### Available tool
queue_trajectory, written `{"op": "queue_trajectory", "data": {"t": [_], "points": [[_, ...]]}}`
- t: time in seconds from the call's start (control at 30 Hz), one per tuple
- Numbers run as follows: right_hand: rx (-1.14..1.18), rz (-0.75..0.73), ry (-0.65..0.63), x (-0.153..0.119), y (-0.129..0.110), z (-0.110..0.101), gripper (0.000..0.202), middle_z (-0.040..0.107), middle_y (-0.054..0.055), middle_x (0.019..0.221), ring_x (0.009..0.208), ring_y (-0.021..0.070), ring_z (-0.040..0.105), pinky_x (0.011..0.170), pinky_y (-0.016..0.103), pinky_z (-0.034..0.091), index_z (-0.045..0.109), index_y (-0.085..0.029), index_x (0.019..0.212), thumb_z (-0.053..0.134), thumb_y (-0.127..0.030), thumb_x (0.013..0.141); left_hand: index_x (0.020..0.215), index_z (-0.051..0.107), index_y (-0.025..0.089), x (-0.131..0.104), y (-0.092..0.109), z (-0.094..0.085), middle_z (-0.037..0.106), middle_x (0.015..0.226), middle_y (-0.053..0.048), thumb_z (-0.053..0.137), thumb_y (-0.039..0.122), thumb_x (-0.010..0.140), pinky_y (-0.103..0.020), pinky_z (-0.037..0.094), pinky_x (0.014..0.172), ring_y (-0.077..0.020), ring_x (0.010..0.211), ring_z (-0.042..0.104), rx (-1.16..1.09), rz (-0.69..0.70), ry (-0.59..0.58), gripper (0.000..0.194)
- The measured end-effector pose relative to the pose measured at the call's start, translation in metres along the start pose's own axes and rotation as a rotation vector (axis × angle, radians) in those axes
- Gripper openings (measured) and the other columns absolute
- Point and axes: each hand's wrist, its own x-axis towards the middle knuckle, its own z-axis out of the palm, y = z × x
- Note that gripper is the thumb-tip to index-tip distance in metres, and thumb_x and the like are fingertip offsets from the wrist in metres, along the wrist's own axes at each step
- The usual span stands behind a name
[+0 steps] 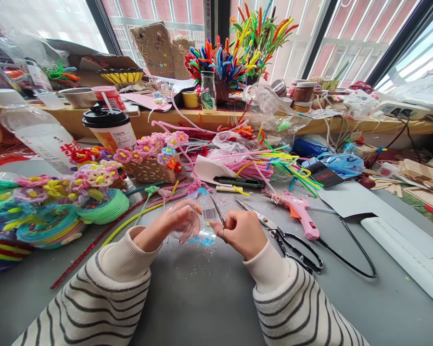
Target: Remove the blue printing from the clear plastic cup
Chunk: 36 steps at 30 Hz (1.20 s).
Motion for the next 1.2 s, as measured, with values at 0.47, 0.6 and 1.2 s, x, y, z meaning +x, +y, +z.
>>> {"op": "queue_trajectory", "data": {"t": [0.47, 0.6, 1.2], "points": [[0.008, -0.02, 0.043, 0.0019, 0.0045, 0.0025, 0.038, 0.036, -0.005, 0.034, 0.037, 0.0068, 0.029, 0.039, 0.02, 0.026, 0.028, -0.02, 0.04, 0.047, -0.038, 0.067, 0.11, 0.039, 0.027, 0.0001, -0.0006, -0.0024, 0.048, 0.105, -0.007, 0.06, 0.062, 0.055, -0.034, 0.052, 0.06, -0.0169, 0.077, 0.056, -0.389, 0.103, -0.044, 0.068], [0.021, 0.021, 0.014, 0.0021, 0.0054, 0.0014, 0.041, 0.04, -0.004, 0.034, 0.037, 0.0074, 0.033, 0.041, 0.021, 0.028, 0.029, -0.02, 0.04, 0.046, -0.044, 0.069, 0.116, 0.03, 0.032, -0.0011, 0.0019, -0.0023, 0.042, 0.117, -0.007, 0.068, 0.043, 0.06, -0.032, 0.053, 0.065, -0.0145, 0.083, 0.053, -0.353, 0.144, 0.024, 0.069], [0.122, -0.01, -0.08, -0.0016, 0.001, 0.005, 0.038, 0.039, -0.004, 0.038, 0.039, 0.0069, 0.034, 0.04, 0.019, 0.028, 0.035, -0.019, 0.042, 0.048, -0.043, 0.067, 0.098, 0.033, 0.022, 0.0008, -0.0039, -0.0011, 0.058, 0.085, -0.002, 0.064, 0.048, 0.062, -0.019, 0.045, 0.042, -0.0065, 0.049, 0.052, -0.133, 0.308, 0.134, 0.054]]}}
